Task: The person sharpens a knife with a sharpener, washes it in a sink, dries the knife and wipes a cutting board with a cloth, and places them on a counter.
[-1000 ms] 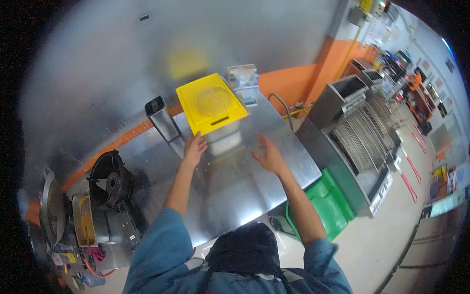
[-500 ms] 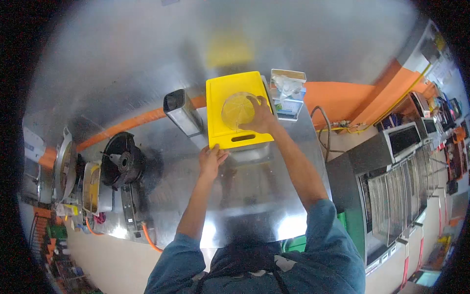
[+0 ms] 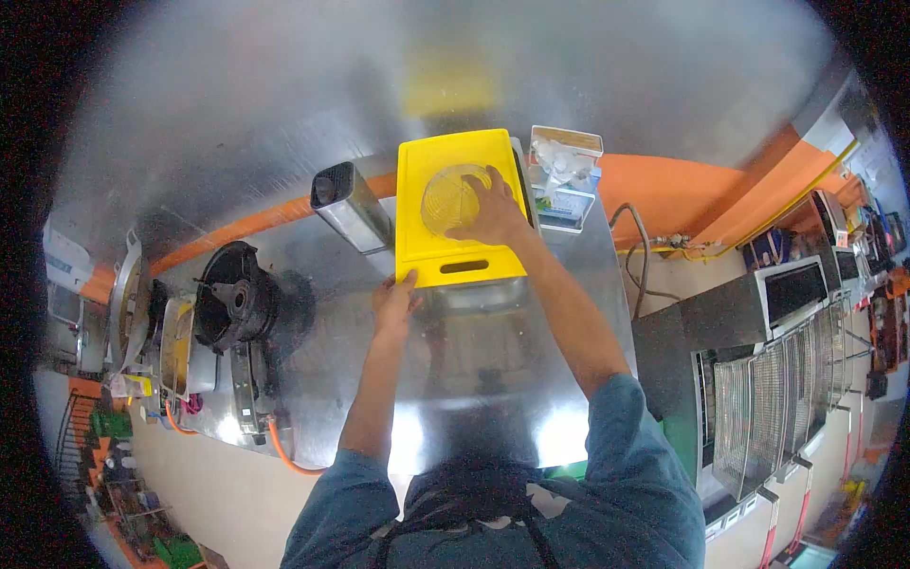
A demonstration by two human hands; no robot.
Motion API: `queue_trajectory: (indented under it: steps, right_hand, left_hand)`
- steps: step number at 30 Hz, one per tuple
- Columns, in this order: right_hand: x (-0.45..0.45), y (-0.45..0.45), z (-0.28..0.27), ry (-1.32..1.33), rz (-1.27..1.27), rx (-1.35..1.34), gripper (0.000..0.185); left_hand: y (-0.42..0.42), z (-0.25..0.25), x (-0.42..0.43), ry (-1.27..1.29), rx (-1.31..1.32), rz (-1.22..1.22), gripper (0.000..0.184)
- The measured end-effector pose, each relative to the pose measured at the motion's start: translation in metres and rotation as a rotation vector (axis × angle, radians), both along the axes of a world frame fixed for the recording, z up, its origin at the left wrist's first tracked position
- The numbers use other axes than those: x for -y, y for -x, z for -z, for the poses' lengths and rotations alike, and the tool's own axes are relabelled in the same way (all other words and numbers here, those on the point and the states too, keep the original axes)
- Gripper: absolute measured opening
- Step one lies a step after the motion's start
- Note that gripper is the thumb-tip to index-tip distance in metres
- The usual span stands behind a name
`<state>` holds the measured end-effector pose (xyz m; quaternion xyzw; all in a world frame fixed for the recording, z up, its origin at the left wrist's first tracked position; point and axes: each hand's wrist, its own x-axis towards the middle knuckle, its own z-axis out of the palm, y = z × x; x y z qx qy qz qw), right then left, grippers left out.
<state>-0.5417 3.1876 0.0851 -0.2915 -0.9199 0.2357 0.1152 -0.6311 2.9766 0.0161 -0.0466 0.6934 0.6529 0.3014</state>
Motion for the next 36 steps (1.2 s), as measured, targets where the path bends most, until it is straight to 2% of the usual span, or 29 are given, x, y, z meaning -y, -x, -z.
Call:
queue_trajectory:
  steps: [3, 6, 9, 12, 13, 15, 18, 22, 25, 28, 31, 33, 36]
  right_hand:
    - [-0.002, -0.007, 0.002, -0.014, -0.011, -0.052, 0.105]
    - [-0.006, -0.017, 0.004, 0.061, -0.011, -0.163, 0.103]
    - [-0.012, -0.033, -0.003, 0.103, -0.085, -0.4, 0.1]
    - [-0.018, -0.057, -0.016, 0.18, -0.005, -0.397, 0.099]
    - [-0.018, -0.065, -0.02, 0.188, 0.03, -0.399, 0.1]
    - [-0.015, -0.086, -0.023, 0.202, 0.101, -0.402, 0.101]
    - [-0.008, -0.117, -0.014, 0.24, 0.101, -0.505, 0.101]
    - [0.009, -0.169, 0.006, 0.321, 0.127, -0.716, 0.098]
    - [0.016, -0.212, 0.023, 0.367, 0.225, -0.767, 0.097]
    - [0.042, -0.255, 0.054, 0.389, 0.346, -0.679, 0.102]
    - [0.091, -0.284, 0.092, 0.149, 0.329, -0.363, 0.106]
    - [0.129, -0.28, 0.112, 0.043, 0.114, -0.234, 0.107]
    - [0.178, -0.226, 0.104, 0.247, -0.101, -0.056, 0.106]
  left_hand:
    - [0.001, -0.017, 0.013, -0.057, 0.153, 0.105, 0.037]
    - [-0.008, 0.002, 0.028, -0.124, 0.228, 0.13, 0.028]
    - [-0.024, 0.012, 0.044, -0.505, 0.324, 0.124, 0.026]
    - [-0.034, -0.02, 0.057, -0.667, 0.351, 0.201, 0.032]
    - [-0.033, -0.022, 0.06, -0.63, 0.343, 0.212, 0.036]
    - [-0.032, -0.023, 0.065, -0.555, 0.329, 0.235, 0.044]
    - [-0.036, 0.003, 0.077, -0.682, 0.356, 0.316, 0.059]
    - [-0.052, 0.007, 0.1, -0.79, 0.357, 0.283, 0.059]
    - [-0.066, 0.004, 0.135, -0.802, 0.321, 0.287, 0.061]
    - [-0.087, 0.001, 0.186, -0.797, 0.307, 0.237, 0.065]
    - [-0.116, -0.014, 0.244, -0.714, 0.313, 0.132, 0.07]
    - [-0.131, -0.031, 0.279, -0.675, 0.304, 0.109, 0.075]
    - [-0.15, -0.057, 0.315, -0.6, 0.266, 0.006, 0.077]
